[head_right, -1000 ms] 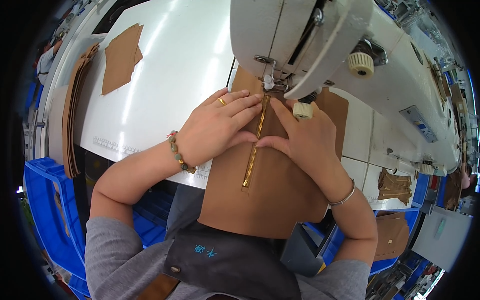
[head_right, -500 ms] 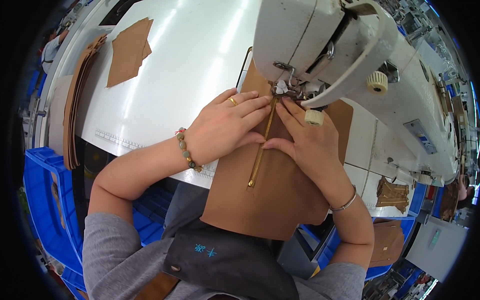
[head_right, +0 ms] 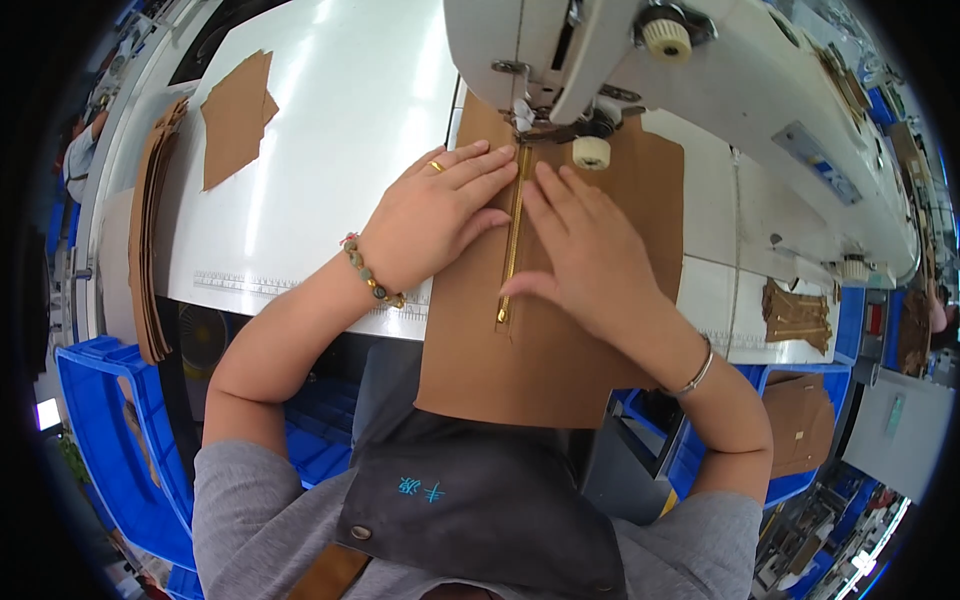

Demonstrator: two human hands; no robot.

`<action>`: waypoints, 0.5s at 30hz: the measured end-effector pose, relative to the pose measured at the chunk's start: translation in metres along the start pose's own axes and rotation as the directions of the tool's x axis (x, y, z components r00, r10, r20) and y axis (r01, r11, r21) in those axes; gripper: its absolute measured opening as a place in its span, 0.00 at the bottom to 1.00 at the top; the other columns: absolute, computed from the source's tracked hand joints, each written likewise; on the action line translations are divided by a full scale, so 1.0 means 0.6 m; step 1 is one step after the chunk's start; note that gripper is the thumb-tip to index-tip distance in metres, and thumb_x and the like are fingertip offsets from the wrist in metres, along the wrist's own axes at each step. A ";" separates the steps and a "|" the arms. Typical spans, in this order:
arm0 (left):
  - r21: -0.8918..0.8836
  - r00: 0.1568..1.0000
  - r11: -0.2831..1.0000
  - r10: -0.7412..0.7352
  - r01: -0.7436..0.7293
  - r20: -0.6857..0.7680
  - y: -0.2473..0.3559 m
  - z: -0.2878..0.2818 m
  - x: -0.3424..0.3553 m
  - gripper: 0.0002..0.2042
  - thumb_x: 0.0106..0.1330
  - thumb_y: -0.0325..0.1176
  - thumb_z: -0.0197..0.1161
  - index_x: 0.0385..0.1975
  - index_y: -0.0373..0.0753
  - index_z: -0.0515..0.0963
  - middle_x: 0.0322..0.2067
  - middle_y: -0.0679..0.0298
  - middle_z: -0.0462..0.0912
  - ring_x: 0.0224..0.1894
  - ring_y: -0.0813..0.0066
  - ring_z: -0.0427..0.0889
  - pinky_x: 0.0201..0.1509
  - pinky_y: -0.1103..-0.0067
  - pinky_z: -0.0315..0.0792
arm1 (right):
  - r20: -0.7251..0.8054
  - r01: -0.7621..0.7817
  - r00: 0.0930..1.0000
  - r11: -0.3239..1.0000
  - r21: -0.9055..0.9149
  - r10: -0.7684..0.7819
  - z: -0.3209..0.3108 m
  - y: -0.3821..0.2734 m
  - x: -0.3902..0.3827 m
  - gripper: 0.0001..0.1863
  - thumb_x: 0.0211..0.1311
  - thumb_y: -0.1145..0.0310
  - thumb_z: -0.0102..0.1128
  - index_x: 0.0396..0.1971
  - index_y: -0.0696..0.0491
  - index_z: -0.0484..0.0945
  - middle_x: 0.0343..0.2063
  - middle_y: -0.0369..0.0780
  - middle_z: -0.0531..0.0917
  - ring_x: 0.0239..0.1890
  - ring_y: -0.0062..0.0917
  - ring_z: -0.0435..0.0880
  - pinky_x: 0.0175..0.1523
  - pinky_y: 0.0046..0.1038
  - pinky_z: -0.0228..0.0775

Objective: Sewing a zipper onto a leather or heavy fabric piece using an industrial sewing machine.

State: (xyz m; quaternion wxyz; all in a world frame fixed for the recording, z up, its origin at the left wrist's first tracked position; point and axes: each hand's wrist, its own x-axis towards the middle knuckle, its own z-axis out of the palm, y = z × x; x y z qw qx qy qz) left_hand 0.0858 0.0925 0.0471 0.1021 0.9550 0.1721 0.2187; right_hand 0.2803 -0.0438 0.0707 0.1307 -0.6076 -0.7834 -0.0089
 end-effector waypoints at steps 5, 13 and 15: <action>-0.014 0.999 1.000 -0.022 0.022 0.028 0.002 -0.006 -0.019 0.20 0.73 0.35 0.62 0.63 0.38 0.79 0.66 0.61 0.78 0.70 0.59 0.74 0.74 0.63 0.67 | 0.162 -0.013 0.987 0.977 0.213 -0.023 -0.015 -0.126 -0.101 0.53 0.53 0.38 0.70 0.70 0.60 0.66 0.72 0.57 0.65 0.74 0.53 0.65 0.73 0.57 0.58; -0.189 0.979 0.965 -0.197 0.183 -0.055 0.028 -0.069 -0.103 0.18 0.68 0.28 0.65 0.57 0.36 0.81 0.61 0.57 0.82 0.64 0.56 0.80 0.65 0.66 0.75 | 0.111 -0.047 0.994 0.971 0.235 0.021 -0.006 -0.150 -0.129 0.42 0.54 0.67 0.71 0.71 0.60 0.67 0.73 0.53 0.66 0.76 0.48 0.65 0.77 0.55 0.52; -0.122 0.932 0.942 -0.329 0.312 -0.155 0.032 -0.089 -0.134 0.14 0.66 0.25 0.68 0.51 0.35 0.83 0.54 0.56 0.86 0.57 0.55 0.83 0.58 0.67 0.78 | 0.162 -0.083 0.987 0.912 0.402 0.019 -0.020 -0.135 -0.133 0.38 0.59 0.70 0.66 0.71 0.61 0.68 0.73 0.51 0.68 0.76 0.47 0.65 0.79 0.54 0.49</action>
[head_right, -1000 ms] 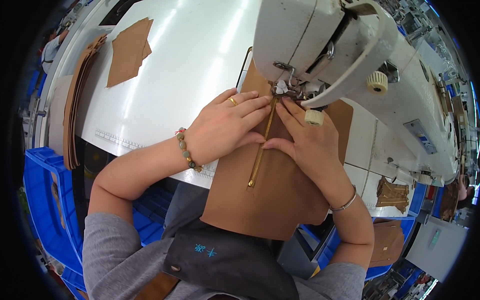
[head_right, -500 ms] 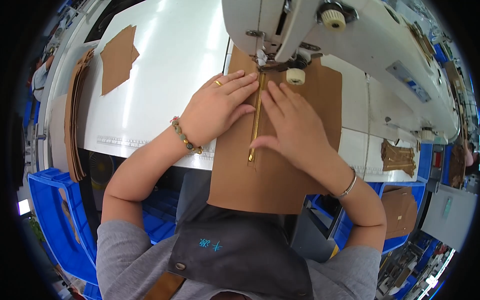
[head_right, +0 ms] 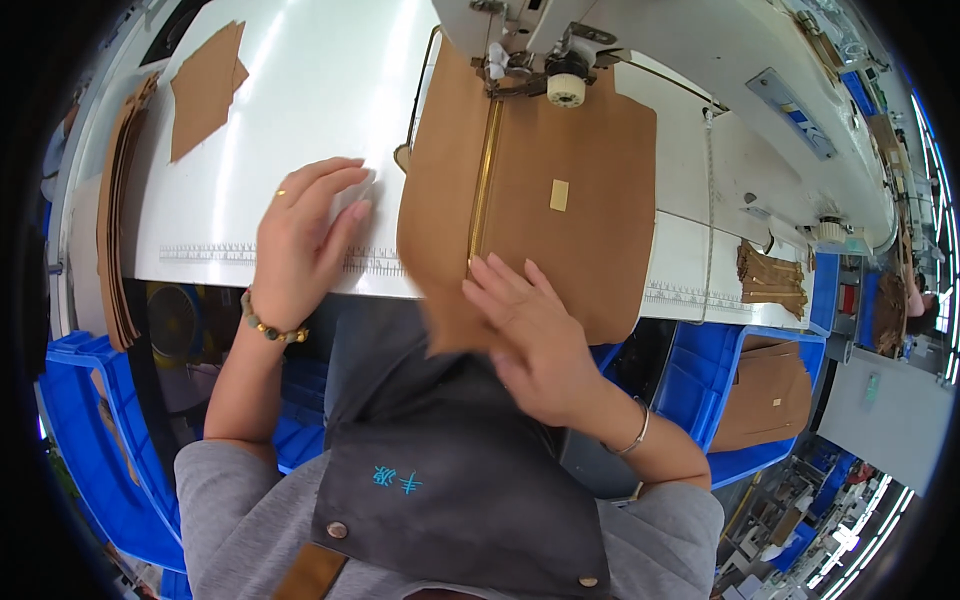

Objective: Sewing a zipper onto a leather or heavy fabric piece using an industrial sewing machine.

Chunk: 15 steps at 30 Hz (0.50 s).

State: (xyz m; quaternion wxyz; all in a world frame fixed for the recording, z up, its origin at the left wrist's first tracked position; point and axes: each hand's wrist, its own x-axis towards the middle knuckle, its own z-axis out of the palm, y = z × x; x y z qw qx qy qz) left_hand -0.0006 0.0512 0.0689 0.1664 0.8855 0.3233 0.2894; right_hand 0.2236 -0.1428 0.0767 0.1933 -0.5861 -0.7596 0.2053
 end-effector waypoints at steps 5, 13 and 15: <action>-0.139 0.975 0.965 0.223 -0.223 -0.020 0.032 0.006 -0.045 0.12 0.58 0.26 0.74 0.42 0.36 0.85 0.44 0.57 0.87 0.50 0.57 0.86 0.51 0.67 0.81 | 0.019 -0.155 0.983 0.772 0.616 0.182 -0.027 0.014 -0.004 0.30 0.68 0.70 0.44 0.69 0.64 0.71 0.70 0.51 0.74 0.78 0.44 0.64 0.82 0.48 0.40; -0.098 0.947 0.942 0.321 -0.322 -0.024 0.057 0.053 -0.040 0.12 0.54 0.26 0.72 0.40 0.38 0.86 0.42 0.65 0.88 0.45 0.67 0.87 0.43 0.73 0.80 | -0.006 -0.211 0.952 0.670 0.712 0.306 -0.011 0.002 -0.008 0.31 0.68 0.65 0.43 0.68 0.66 0.72 0.70 0.49 0.75 0.78 0.42 0.64 0.82 0.48 0.38; -0.103 0.946 0.941 0.317 -0.322 -0.068 0.061 0.056 -0.040 0.11 0.54 0.26 0.72 0.37 0.40 0.87 0.38 0.68 0.86 0.39 0.70 0.84 0.38 0.75 0.77 | -0.016 -0.209 0.950 0.674 0.709 0.312 -0.010 0.002 -0.008 0.31 0.69 0.65 0.43 0.67 0.66 0.72 0.70 0.49 0.75 0.78 0.42 0.64 0.82 0.48 0.38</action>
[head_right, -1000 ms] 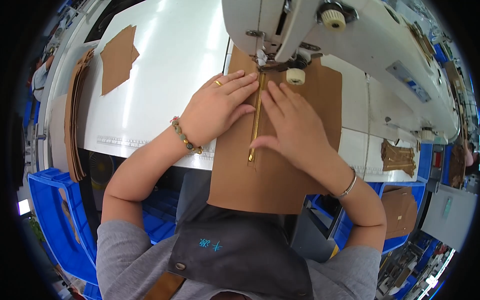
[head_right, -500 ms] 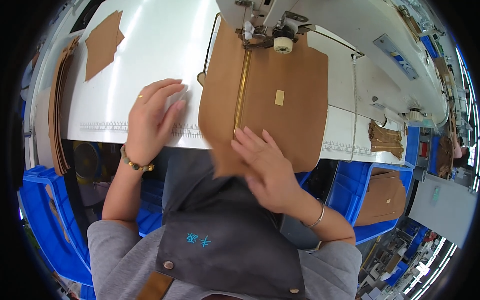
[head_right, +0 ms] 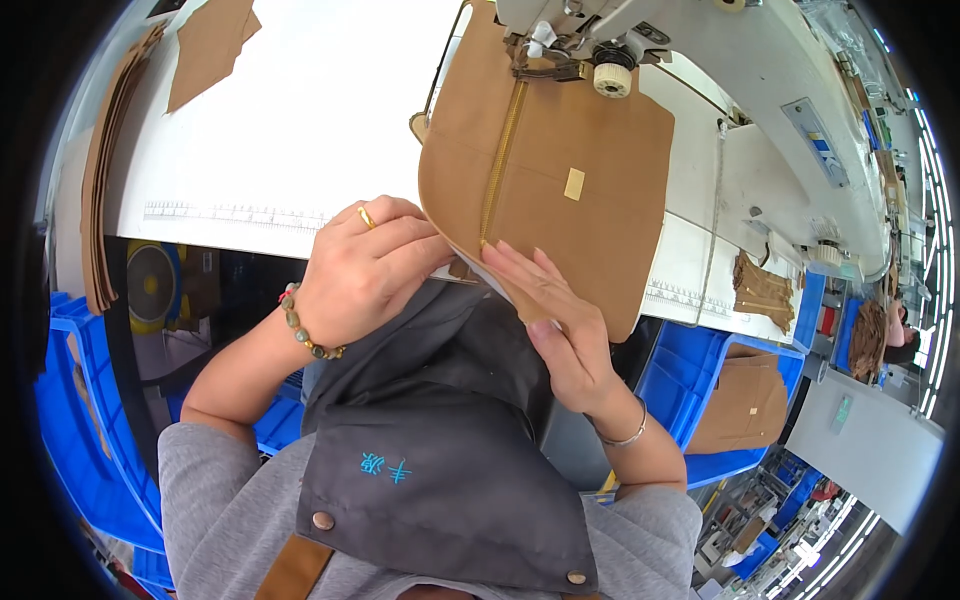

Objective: Sewing a zipper onto a leather or heavy fabric piece using an industrial sewing machine.

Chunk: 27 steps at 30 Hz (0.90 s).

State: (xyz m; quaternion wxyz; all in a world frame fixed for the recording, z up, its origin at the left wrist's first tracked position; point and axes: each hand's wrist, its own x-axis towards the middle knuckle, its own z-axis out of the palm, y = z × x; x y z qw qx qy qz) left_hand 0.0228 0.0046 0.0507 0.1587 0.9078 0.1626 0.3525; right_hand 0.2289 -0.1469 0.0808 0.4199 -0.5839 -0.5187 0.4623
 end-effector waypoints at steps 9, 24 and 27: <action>0.144 0.994 0.985 -0.099 0.090 0.053 0.009 0.001 0.002 0.13 0.46 0.30 0.75 0.34 0.43 0.87 0.34 0.71 0.81 0.35 0.73 0.77 0.40 0.74 0.69 | -0.011 0.032 0.999 0.999 -0.036 -0.032 -0.001 -0.002 0.000 0.31 0.69 0.63 0.43 0.67 0.66 0.73 0.69 0.49 0.76 0.77 0.43 0.65 0.82 0.47 0.39; 0.280 0.986 0.953 0.080 -0.119 0.147 0.062 0.022 0.000 0.05 0.51 0.32 0.63 0.26 0.40 0.77 0.38 0.63 0.84 0.42 0.70 0.77 0.36 0.77 0.69 | -0.534 0.015 0.844 0.999 -0.042 -0.035 -0.151 0.048 0.027 0.26 0.79 0.63 0.48 0.67 0.65 0.70 0.69 0.50 0.72 0.73 0.39 0.69 0.76 0.41 0.59; 0.434 0.985 0.894 0.037 -0.109 0.170 0.077 0.031 0.005 0.05 0.54 0.29 0.64 0.26 0.38 0.75 0.43 0.55 0.88 0.42 0.72 0.78 0.36 0.80 0.70 | -0.647 0.034 0.736 0.944 0.329 0.199 -0.226 0.060 0.029 0.24 0.77 0.70 0.52 0.67 0.66 0.68 0.59 0.47 0.81 0.62 0.33 0.80 0.63 0.34 0.77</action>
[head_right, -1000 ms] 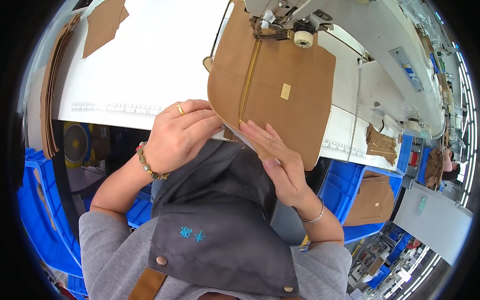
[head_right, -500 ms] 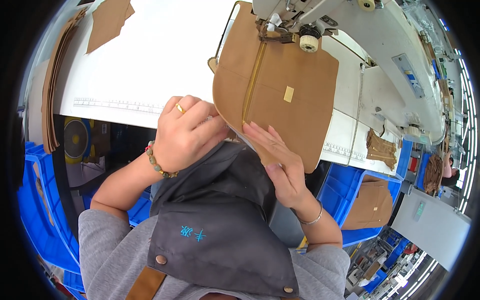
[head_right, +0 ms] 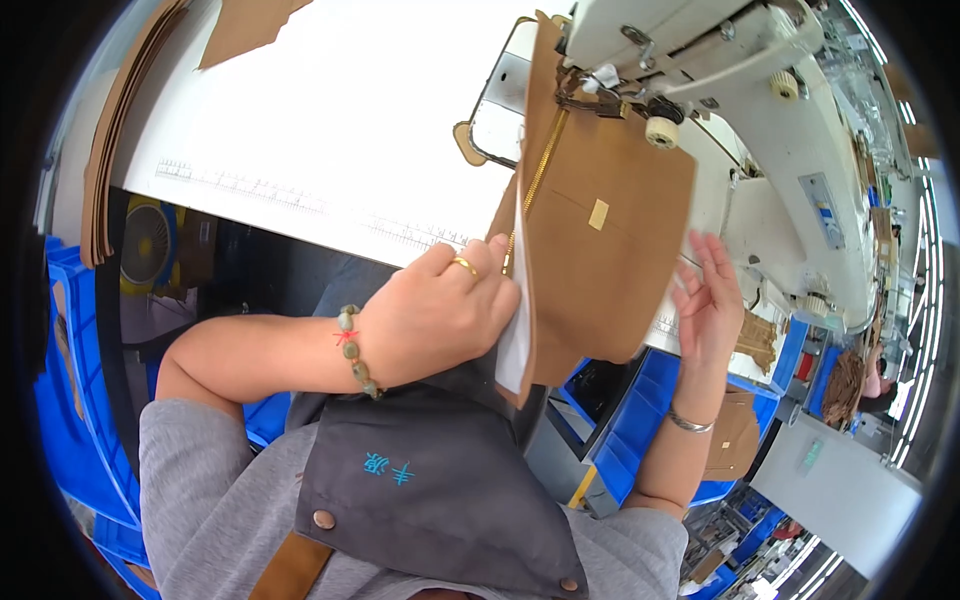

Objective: Sewing a zipper onto a leather or heavy fabric piece using an industrial sewing machine.

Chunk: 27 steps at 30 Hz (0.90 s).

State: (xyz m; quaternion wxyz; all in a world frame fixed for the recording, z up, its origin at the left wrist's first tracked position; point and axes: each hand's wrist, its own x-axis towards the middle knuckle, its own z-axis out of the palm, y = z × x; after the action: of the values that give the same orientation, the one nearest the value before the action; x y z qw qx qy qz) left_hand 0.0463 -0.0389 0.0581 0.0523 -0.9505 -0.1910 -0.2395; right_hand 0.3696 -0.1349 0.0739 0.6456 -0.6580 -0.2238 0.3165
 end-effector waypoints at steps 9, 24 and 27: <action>-0.018 0.999 0.999 0.041 -0.041 0.000 -0.001 0.006 0.004 0.07 0.58 0.29 0.63 0.22 0.41 0.72 0.33 0.55 0.87 0.41 0.71 0.80 0.36 0.79 0.69 | 0.509 -0.295 0.787 0.938 -0.183 0.347 0.033 0.045 -0.047 0.20 0.73 0.68 0.55 0.59 0.63 0.77 0.44 0.45 0.88 0.48 0.39 0.88 0.53 0.36 0.82; -0.061 0.998 0.996 0.059 -0.058 0.019 -0.008 -0.002 0.007 0.08 0.54 0.30 0.62 0.19 0.42 0.70 0.25 0.60 0.82 0.39 0.71 0.79 0.34 0.78 0.65 | 0.410 -0.068 0.903 0.984 -0.168 0.132 0.040 0.021 -0.007 0.20 0.72 0.67 0.57 0.58 0.62 0.78 0.45 0.46 0.88 0.47 0.40 0.88 0.53 0.37 0.82; -0.091 0.996 0.994 0.066 -0.060 0.059 -0.010 -0.009 0.010 0.08 0.54 0.31 0.63 0.20 0.42 0.70 0.25 0.61 0.82 0.39 0.72 0.79 0.34 0.78 0.65 | 0.350 -0.020 0.934 0.988 -0.154 0.074 0.045 0.020 0.031 0.20 0.71 0.66 0.57 0.57 0.62 0.78 0.45 0.46 0.88 0.47 0.40 0.88 0.53 0.37 0.82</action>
State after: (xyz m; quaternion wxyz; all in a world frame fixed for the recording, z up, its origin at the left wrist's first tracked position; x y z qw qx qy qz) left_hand 0.0465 -0.0320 0.0655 0.0113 -0.9644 -0.1514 -0.2165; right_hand 0.3626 -0.1035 0.0607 0.5364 -0.6413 -0.3434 0.4278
